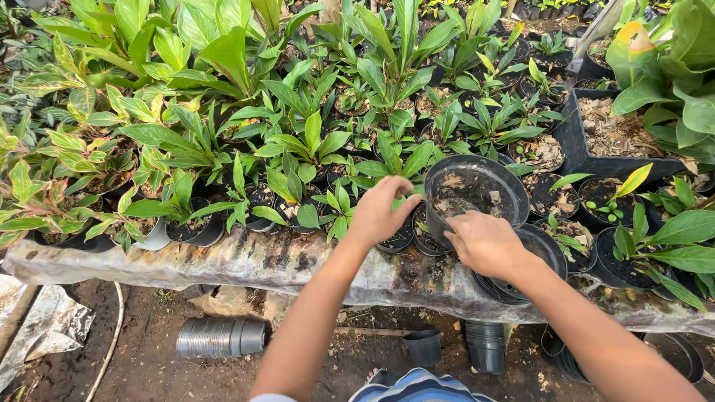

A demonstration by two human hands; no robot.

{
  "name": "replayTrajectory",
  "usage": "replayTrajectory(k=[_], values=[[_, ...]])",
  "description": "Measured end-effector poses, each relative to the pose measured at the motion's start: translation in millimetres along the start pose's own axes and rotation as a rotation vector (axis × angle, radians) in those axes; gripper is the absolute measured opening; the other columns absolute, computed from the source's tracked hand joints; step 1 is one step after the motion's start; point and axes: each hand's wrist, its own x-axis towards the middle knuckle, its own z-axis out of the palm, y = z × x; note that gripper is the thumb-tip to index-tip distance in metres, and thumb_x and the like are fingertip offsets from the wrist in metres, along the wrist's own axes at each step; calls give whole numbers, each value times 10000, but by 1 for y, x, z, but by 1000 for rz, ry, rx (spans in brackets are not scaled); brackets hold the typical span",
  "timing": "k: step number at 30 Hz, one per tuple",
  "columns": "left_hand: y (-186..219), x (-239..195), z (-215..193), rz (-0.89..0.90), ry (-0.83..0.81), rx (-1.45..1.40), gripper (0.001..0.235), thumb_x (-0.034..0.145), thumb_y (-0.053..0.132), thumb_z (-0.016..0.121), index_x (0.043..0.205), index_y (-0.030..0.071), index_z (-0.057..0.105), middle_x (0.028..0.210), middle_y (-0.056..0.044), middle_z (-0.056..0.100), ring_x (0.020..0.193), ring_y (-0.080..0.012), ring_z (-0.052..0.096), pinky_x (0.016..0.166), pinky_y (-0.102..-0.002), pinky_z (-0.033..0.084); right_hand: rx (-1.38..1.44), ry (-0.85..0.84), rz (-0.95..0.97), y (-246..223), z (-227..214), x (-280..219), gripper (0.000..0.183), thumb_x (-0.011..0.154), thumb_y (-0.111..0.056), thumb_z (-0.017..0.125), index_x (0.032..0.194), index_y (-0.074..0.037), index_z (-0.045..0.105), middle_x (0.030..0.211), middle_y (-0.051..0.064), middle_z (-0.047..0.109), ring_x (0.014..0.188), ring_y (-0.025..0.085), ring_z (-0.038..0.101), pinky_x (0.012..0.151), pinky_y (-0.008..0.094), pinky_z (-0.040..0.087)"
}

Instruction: The person cleans plastic pots by wiping and rubbing dirt and debris from their interiors by hand.

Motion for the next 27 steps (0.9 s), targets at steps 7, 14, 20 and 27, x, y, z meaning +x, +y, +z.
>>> replayTrajectory(k=[7,14,20,27], values=[[14,-29,16,-187,270,-282,188,1007,189,646,1045,11,690,903,-136,729,810,-240,709,747,-338,542,85,171,-36,-10,9,4,257,923,-262,618,1048,-52,697,955,144,724,931,372,684,763,500,560],[-22,-29,47,-386,357,-552,198,1011,183,711,989,-12,737,748,-38,612,687,-73,504,623,-264,424,54,121,-19,-22,11,6,221,929,-262,611,1016,-79,699,959,98,735,962,323,678,782,473,568],[-37,-34,71,-434,296,-867,180,972,186,704,964,9,739,784,29,680,680,-40,581,640,-219,475,54,194,-22,-19,18,-1,242,904,-236,620,1054,-62,695,988,96,733,950,313,671,781,464,564],[-7,-25,64,-396,352,-790,185,972,166,706,917,-11,715,756,24,681,663,-37,596,629,-223,487,26,201,11,-19,14,-9,254,904,-223,609,1074,-48,678,986,84,717,951,300,664,786,440,563]])
